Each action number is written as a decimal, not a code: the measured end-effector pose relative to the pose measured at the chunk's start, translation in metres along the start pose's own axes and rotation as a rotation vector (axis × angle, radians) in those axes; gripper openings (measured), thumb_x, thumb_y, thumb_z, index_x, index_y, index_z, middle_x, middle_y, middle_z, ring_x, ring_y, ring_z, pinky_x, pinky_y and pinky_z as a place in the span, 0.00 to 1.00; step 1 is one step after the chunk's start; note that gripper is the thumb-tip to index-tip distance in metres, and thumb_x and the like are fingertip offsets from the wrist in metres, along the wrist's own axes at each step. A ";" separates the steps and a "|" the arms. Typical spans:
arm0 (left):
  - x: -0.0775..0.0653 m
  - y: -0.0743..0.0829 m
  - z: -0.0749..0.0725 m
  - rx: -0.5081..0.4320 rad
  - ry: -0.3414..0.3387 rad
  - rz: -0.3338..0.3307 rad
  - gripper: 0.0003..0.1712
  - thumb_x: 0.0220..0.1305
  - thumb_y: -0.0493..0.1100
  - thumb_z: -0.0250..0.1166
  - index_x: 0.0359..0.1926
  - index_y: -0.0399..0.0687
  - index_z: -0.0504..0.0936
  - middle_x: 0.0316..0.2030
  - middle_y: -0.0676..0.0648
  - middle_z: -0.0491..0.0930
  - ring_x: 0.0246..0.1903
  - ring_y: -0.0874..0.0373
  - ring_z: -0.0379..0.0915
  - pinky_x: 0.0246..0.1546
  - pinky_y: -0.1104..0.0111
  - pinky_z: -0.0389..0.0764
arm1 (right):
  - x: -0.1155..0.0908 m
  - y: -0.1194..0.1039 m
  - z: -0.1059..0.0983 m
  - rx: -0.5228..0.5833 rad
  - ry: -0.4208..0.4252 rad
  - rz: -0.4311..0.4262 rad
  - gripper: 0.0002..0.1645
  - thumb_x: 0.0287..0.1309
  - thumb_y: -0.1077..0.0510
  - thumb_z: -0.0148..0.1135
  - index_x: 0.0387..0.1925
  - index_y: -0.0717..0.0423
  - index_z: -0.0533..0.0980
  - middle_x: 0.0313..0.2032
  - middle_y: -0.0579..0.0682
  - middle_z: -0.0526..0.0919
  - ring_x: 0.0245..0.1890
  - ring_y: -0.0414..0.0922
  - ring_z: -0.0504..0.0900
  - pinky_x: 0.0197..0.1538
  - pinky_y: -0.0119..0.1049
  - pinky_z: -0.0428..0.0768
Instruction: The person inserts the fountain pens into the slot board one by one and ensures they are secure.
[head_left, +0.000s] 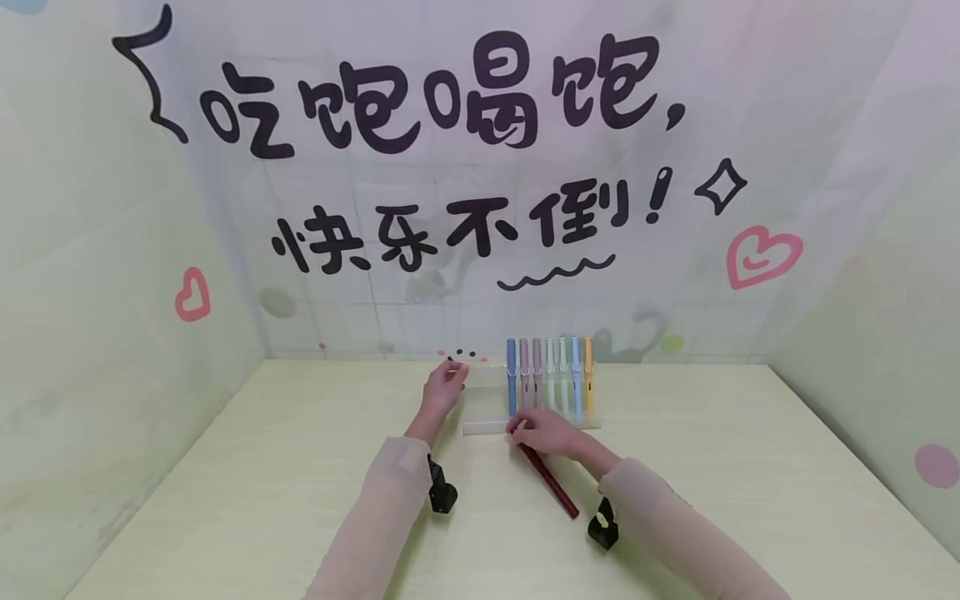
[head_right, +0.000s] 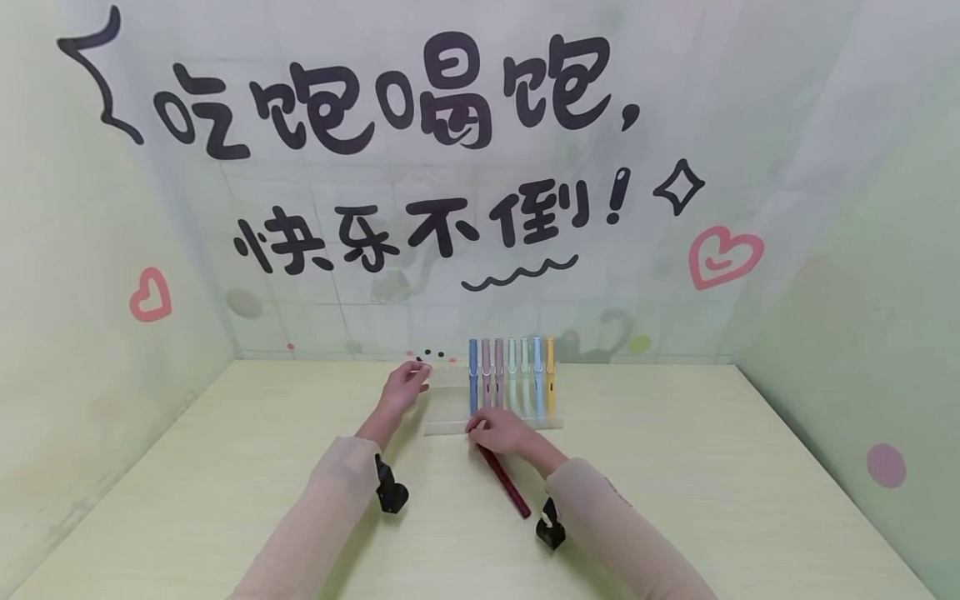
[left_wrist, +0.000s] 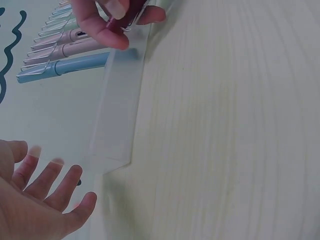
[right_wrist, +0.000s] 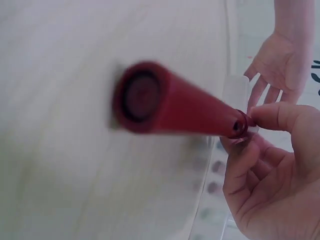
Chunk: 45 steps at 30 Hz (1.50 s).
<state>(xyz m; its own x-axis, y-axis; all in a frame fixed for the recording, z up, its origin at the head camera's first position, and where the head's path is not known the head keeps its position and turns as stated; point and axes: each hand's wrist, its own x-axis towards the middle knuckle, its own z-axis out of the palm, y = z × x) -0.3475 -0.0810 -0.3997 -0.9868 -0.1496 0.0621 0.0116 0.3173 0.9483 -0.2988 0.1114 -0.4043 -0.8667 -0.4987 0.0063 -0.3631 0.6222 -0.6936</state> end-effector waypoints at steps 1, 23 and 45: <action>0.000 0.000 0.000 -0.002 0.000 0.003 0.16 0.63 0.46 0.52 0.46 0.39 0.73 0.47 0.37 0.74 0.42 0.47 0.73 0.41 0.59 0.72 | 0.000 0.001 -0.001 0.046 -0.007 0.010 0.10 0.55 0.61 0.50 0.38 0.58 0.75 0.25 0.47 0.75 0.15 0.39 0.65 0.18 0.32 0.68; 0.001 -0.001 0.001 -0.024 0.003 0.007 0.16 0.63 0.45 0.53 0.45 0.37 0.73 0.46 0.38 0.74 0.41 0.46 0.73 0.42 0.59 0.71 | -0.002 0.006 -0.005 0.260 -0.020 -0.027 0.17 0.57 0.62 0.54 0.47 0.64 0.65 0.25 0.50 0.78 0.15 0.39 0.66 0.20 0.30 0.67; 0.001 -0.002 0.001 -0.024 0.003 0.007 0.16 0.63 0.44 0.52 0.46 0.37 0.72 0.46 0.37 0.74 0.42 0.46 0.72 0.43 0.59 0.71 | 0.007 -0.013 -0.025 0.360 0.151 -0.074 0.16 0.56 0.58 0.56 0.46 0.61 0.72 0.34 0.53 0.75 0.32 0.45 0.75 0.36 0.48 0.76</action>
<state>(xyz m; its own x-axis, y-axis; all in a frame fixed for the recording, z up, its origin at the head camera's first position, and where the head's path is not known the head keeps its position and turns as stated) -0.3487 -0.0813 -0.4019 -0.9862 -0.1499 0.0699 0.0227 0.2960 0.9549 -0.3092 0.1149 -0.3771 -0.8932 -0.4231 0.1526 -0.3063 0.3236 -0.8952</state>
